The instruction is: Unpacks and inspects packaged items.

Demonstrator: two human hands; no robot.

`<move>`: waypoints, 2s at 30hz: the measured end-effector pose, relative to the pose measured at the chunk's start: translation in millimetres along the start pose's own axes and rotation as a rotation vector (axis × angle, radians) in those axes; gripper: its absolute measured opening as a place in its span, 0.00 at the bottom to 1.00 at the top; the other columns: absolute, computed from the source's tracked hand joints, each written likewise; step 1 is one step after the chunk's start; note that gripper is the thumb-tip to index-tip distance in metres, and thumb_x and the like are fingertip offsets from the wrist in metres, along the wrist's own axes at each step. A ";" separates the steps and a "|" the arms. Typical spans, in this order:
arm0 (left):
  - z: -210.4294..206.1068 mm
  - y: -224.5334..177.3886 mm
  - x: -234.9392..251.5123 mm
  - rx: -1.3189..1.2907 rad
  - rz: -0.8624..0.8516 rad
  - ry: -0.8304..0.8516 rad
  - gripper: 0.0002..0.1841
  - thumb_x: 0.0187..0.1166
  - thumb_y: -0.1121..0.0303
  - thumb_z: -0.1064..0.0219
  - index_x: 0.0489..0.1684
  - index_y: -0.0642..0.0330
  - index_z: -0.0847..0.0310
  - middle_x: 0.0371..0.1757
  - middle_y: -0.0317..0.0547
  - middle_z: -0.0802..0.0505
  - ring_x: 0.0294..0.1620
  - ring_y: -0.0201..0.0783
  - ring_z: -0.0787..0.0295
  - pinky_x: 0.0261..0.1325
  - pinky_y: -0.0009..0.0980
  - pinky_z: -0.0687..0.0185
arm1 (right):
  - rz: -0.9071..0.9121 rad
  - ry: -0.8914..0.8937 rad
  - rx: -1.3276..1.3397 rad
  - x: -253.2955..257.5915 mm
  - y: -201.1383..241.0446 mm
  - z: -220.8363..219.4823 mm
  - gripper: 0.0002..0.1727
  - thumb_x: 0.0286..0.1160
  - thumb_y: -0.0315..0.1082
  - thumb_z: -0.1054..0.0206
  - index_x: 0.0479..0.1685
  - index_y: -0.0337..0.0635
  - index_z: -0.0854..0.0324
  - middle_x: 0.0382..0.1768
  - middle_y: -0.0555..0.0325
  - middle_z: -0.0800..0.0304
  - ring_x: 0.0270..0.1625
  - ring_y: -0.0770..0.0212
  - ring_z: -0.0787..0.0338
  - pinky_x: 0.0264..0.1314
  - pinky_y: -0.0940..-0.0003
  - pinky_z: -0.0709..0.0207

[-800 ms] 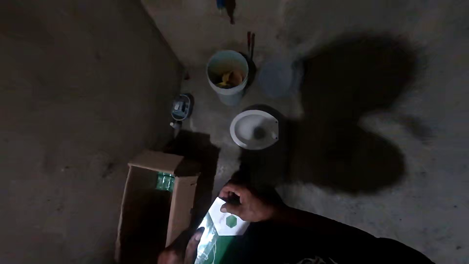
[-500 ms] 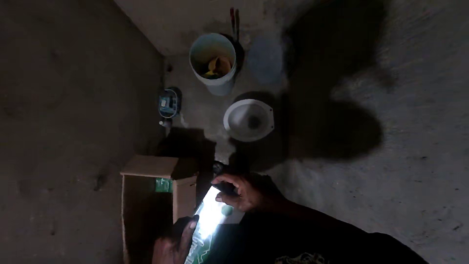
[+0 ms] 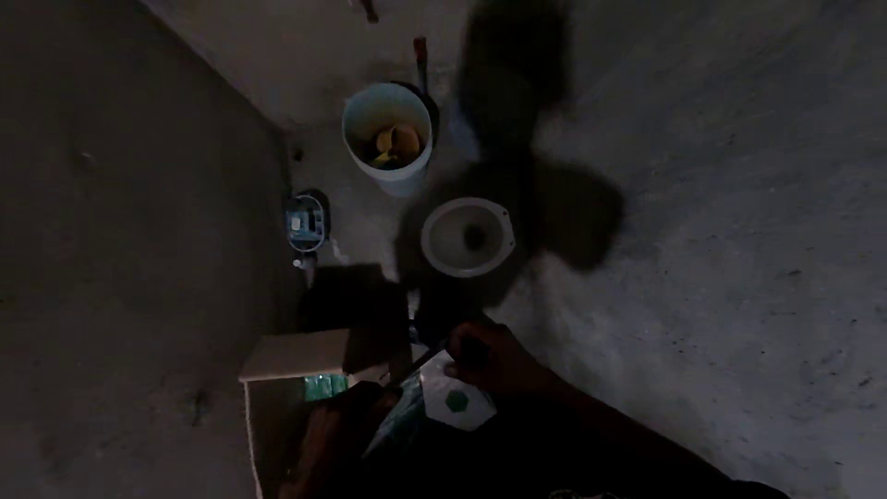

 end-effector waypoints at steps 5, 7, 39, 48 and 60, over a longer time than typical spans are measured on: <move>17.9 -16.3 56.2 0.085 -0.015 0.057 0.36 0.86 0.38 0.51 0.44 0.63 0.08 0.33 0.54 0.06 0.35 0.53 0.06 0.42 0.58 0.12 | -0.033 -0.099 0.039 22.2 2.2 37.6 0.12 0.75 0.31 0.28 0.50 0.32 0.17 0.35 0.62 0.15 0.33 0.80 0.19 0.38 0.84 0.22; 31.8 -21.4 70.5 0.043 0.047 0.064 0.34 0.86 0.39 0.49 0.47 0.62 0.08 0.34 0.53 0.05 0.36 0.50 0.06 0.44 0.56 0.12 | -0.013 -0.128 -0.039 35.8 8.0 51.7 0.21 0.76 0.39 0.25 0.61 0.33 0.18 0.43 0.57 0.11 0.39 0.76 0.15 0.44 0.81 0.19; 269.9 -61.2 671.0 0.748 -0.426 0.080 0.32 0.87 0.57 0.37 0.79 0.76 0.33 0.82 0.81 0.31 0.85 0.79 0.41 0.82 0.75 0.49 | -0.764 -1.402 -0.118 89.0 0.3 26.9 0.35 0.74 0.34 0.26 0.80 0.29 0.30 0.58 0.34 0.10 0.52 0.47 0.06 0.56 0.50 0.11; 247.7 -44.3 706.1 0.959 -0.570 0.320 0.22 0.86 0.62 0.34 0.72 0.68 0.22 0.76 0.71 0.21 0.79 0.73 0.28 0.77 0.71 0.35 | -0.970 -1.689 -0.123 8.6 -21.6 -21.3 0.33 0.76 0.35 0.29 0.78 0.26 0.31 0.54 0.27 0.13 0.47 0.43 0.10 0.53 0.49 0.16; 264.2 -43.9 715.8 0.874 -0.387 0.158 0.26 0.85 0.54 0.34 0.63 0.73 0.19 0.72 0.75 0.19 0.77 0.73 0.27 0.77 0.71 0.35 | -0.975 -1.765 -0.081 7.1 -19.7 -45.1 0.33 0.77 0.37 0.29 0.76 0.25 0.31 0.44 0.34 0.13 0.37 0.55 0.16 0.45 0.57 0.19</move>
Point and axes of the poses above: each hand's wrist, its own x-axis towards the middle knuckle, its own z-axis out of the back of the hand, y = z × x, the point moved 8 cm from there along x, towards the middle knuckle
